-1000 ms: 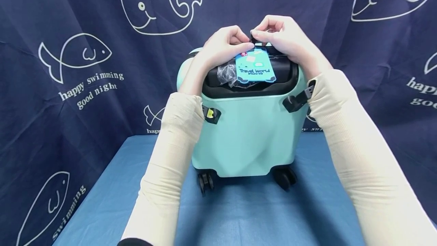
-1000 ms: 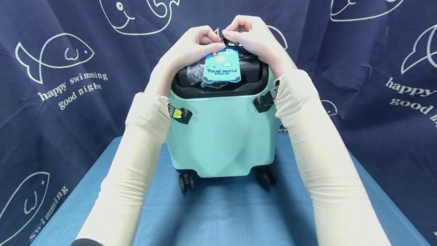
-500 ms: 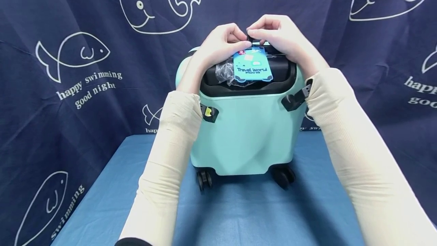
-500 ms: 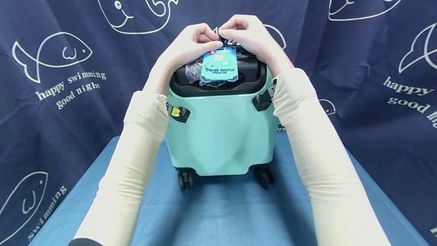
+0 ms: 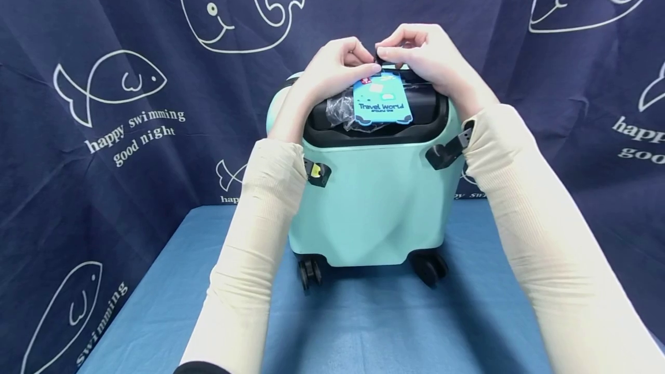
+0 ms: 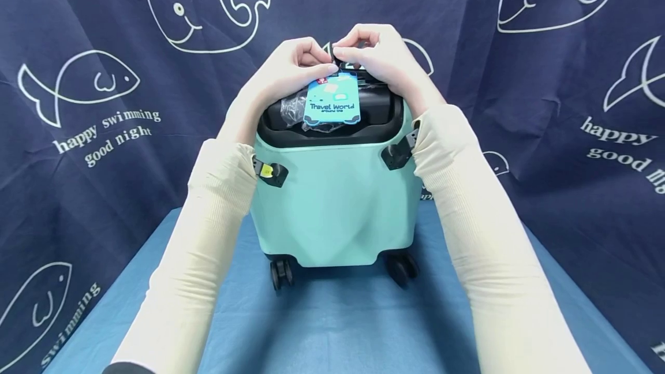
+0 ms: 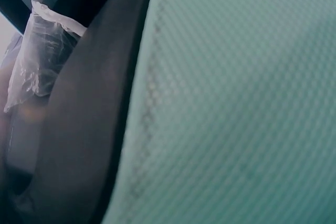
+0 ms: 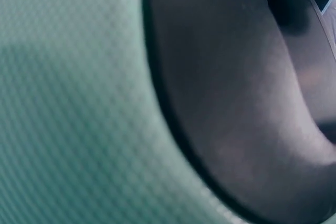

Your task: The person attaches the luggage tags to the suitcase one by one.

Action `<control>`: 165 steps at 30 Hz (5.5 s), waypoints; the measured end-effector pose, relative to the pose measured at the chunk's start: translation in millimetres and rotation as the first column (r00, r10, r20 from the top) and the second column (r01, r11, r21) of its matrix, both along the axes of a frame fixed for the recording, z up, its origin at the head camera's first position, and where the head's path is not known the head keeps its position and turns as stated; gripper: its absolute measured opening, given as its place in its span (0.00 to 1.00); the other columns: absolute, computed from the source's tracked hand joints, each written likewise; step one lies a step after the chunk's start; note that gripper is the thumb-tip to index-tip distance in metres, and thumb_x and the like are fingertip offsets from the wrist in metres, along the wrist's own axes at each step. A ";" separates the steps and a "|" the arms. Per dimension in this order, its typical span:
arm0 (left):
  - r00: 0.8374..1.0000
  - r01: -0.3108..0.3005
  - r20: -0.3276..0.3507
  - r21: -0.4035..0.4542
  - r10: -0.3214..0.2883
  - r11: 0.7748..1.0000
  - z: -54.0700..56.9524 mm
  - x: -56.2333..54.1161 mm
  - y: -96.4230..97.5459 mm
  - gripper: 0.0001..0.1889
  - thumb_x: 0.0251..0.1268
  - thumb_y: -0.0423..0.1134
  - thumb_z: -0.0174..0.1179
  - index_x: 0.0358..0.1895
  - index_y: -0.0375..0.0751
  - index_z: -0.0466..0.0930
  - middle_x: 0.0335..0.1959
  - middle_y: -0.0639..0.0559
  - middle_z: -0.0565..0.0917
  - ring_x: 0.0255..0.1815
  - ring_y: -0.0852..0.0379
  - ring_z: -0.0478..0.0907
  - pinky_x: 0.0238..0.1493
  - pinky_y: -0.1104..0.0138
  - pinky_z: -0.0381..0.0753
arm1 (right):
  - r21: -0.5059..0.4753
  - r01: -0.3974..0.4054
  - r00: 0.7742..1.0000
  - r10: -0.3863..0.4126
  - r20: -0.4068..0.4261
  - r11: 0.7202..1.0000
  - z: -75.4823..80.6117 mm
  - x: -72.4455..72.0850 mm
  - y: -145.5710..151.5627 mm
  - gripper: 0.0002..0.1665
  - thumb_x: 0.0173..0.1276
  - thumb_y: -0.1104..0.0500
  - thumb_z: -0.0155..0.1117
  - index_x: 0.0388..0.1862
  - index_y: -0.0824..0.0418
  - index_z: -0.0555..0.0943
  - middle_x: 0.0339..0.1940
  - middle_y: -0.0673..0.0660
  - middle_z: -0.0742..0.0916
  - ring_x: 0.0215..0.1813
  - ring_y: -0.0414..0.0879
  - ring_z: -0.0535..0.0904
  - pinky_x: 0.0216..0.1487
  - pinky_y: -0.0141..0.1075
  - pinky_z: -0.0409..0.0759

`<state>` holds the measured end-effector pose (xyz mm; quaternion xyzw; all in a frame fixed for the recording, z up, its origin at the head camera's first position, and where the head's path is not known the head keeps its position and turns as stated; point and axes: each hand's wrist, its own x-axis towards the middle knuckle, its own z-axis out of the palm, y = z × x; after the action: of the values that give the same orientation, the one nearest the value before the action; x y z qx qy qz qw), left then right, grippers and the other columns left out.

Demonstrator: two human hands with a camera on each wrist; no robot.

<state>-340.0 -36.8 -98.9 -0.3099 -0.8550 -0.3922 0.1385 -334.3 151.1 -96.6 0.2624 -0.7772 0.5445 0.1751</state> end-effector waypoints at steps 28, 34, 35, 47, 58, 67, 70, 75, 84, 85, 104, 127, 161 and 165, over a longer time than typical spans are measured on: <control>0.999 -0.048 0.002 0.015 0.048 0.999 0.0 1.2 1.6 0.12 0.59 0.46 0.63 0.40 0.43 0.80 0.37 0.53 0.84 0.38 0.63 0.80 0.46 0.75 0.71 | 0.017 0.096 0.995 -0.097 0.037 0.995 1.6 4.0 2.1 0.07 0.57 0.58 0.70 0.35 0.51 0.88 0.25 0.38 0.85 0.31 0.37 0.75 0.35 0.28 0.68; 0.999 -0.045 -0.006 0.016 0.045 0.999 0.3 1.2 1.6 0.11 0.59 0.45 0.63 0.39 0.43 0.80 0.35 0.53 0.84 0.36 0.63 0.80 0.45 0.76 0.71 | -0.002 0.069 0.998 -0.069 0.001 0.998 0.3 2.2 2.1 0.05 0.57 0.60 0.69 0.32 0.51 0.88 0.24 0.39 0.85 0.28 0.37 0.75 0.33 0.28 0.68; 0.999 -0.046 -0.005 0.016 0.046 0.999 0.4 1.1 1.7 0.11 0.59 0.45 0.63 0.39 0.43 0.80 0.35 0.53 0.84 0.36 0.62 0.80 0.45 0.76 0.71 | -0.004 0.061 0.998 -0.061 -0.003 0.998 0.1 1.9 2.2 0.05 0.57 0.61 0.69 0.32 0.51 0.88 0.24 0.39 0.85 0.29 0.36 0.75 0.34 0.28 0.69; 0.998 -0.051 -0.035 0.006 0.051 0.999 -0.2 2.6 1.6 0.11 0.59 0.46 0.63 0.37 0.43 0.79 0.33 0.55 0.83 0.35 0.64 0.79 0.44 0.76 0.72 | -0.017 0.063 0.998 -0.063 -0.018 0.998 0.2 1.6 1.6 0.06 0.55 0.59 0.72 0.33 0.54 0.86 0.24 0.41 0.85 0.29 0.37 0.77 0.35 0.28 0.70; 0.998 -0.064 -0.027 0.020 0.065 0.998 -0.3 2.6 2.7 0.11 0.59 0.46 0.63 0.38 0.43 0.79 0.36 0.54 0.84 0.36 0.64 0.79 0.44 0.76 0.73 | 0.177 0.181 0.976 -0.199 0.088 0.967 3.8 5.1 1.4 0.14 0.59 0.44 0.67 0.37 0.51 0.86 0.25 0.39 0.84 0.36 0.37 0.72 0.39 0.29 0.65; 0.997 -0.065 -0.048 0.026 0.066 0.998 -0.7 3.5 2.7 0.10 0.58 0.45 0.64 0.36 0.43 0.80 0.31 0.55 0.84 0.32 0.65 0.79 0.42 0.76 0.73 | 0.063 0.030 1.000 -0.030 -0.001 0.998 0.9 3.8 0.2 0.07 0.59 0.56 0.69 0.37 0.53 0.83 0.27 0.41 0.84 0.32 0.35 0.76 0.37 0.25 0.69; 0.997 -0.063 -0.044 0.028 0.064 0.998 -0.7 3.4 2.9 0.10 0.58 0.45 0.65 0.36 0.43 0.80 0.30 0.56 0.84 0.32 0.65 0.79 0.42 0.76 0.73 | 0.041 -0.002 1.000 0.002 -0.010 0.999 0.1 2.2 -0.5 0.07 0.58 0.59 0.69 0.36 0.54 0.82 0.26 0.41 0.85 0.31 0.34 0.77 0.36 0.24 0.70; 0.997 -0.059 -0.041 0.036 0.060 0.998 -0.3 3.1 3.3 0.10 0.57 0.45 0.65 0.36 0.42 0.81 0.28 0.56 0.84 0.31 0.64 0.80 0.41 0.76 0.73 | 0.056 0.015 1.000 -0.014 -0.010 0.998 -0.2 1.5 0.4 0.08 0.58 0.58 0.69 0.37 0.53 0.81 0.25 0.41 0.85 0.32 0.35 0.77 0.36 0.25 0.69; 0.973 -0.157 -0.183 -0.066 0.142 0.985 0.2 7.8 5.1 0.11 0.60 0.48 0.63 0.35 0.45 0.82 0.32 0.57 0.83 0.33 0.66 0.77 0.40 0.76 0.71 | 0.044 0.050 0.999 -0.050 0.005 0.998 2.4 5.3 1.7 0.10 0.58 0.57 0.70 0.39 0.54 0.82 0.25 0.39 0.85 0.35 0.35 0.78 0.39 0.25 0.69; 0.966 -0.182 -0.202 -0.086 0.162 0.979 -0.4 9.3 5.5 0.11 0.60 0.49 0.62 0.35 0.46 0.82 0.32 0.57 0.83 0.33 0.65 0.76 0.39 0.75 0.71 | 0.047 0.053 0.999 -0.053 0.011 0.997 2.2 5.7 1.9 0.11 0.58 0.56 0.70 0.40 0.54 0.82 0.25 0.39 0.85 0.36 0.35 0.78 0.38 0.25 0.69; 0.682 0.044 -0.731 0.044 0.003 0.998 -67.9 59.9 -8.2 0.17 0.52 0.50 0.69 0.40 0.43 0.82 0.45 0.52 0.83 0.53 0.58 0.75 0.61 0.63 0.63 | 0.109 0.088 0.992 -0.097 0.080 0.990 2.8 8.6 5.4 0.20 0.60 0.52 0.67 0.51 0.54 0.82 0.30 0.34 0.85 0.38 0.31 0.78 0.39 0.22 0.69; 0.611 0.032 -0.791 0.063 0.030 0.997 -72.9 65.2 -8.0 0.13 0.54 0.25 0.57 0.39 0.43 0.86 0.39 0.47 0.83 0.47 0.50 0.78 0.51 0.55 0.69 | 0.151 0.134 0.986 -0.148 0.081 0.979 10.2 7.0 -2.2 0.13 0.62 0.53 0.65 0.45 0.55 0.82 0.28 0.41 0.85 0.36 0.35 0.75 0.39 0.27 0.65; 0.643 0.203 -0.766 0.155 -0.012 0.967 -77.0 57.4 -21.0 0.11 0.52 0.26 0.61 0.37 0.41 0.87 0.37 0.45 0.84 0.47 0.49 0.78 0.71 0.50 0.51 | 0.413 0.227 0.950 -0.293 0.105 0.882 15.7 2.0 -18.3 0.24 0.63 0.48 0.60 0.54 0.59 0.82 0.45 0.49 0.84 0.50 0.39 0.72 0.51 0.28 0.65; 0.647 0.188 -0.763 0.155 -0.004 0.970 -77.0 57.1 -23.2 0.10 0.51 0.27 0.63 0.37 0.40 0.87 0.38 0.45 0.84 0.48 0.50 0.78 0.70 0.50 0.54 | 0.387 0.226 0.957 -0.279 0.085 0.894 13.5 4.3 -19.0 0.22 0.63 0.48 0.61 0.51 0.60 0.83 0.39 0.47 0.85 0.46 0.39 0.73 0.47 0.27 0.65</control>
<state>-282.9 -60.0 -175.9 -0.4728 -0.6524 -0.3258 0.4946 -330.1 132.1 -83.1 0.1491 -0.9041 0.3763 0.1371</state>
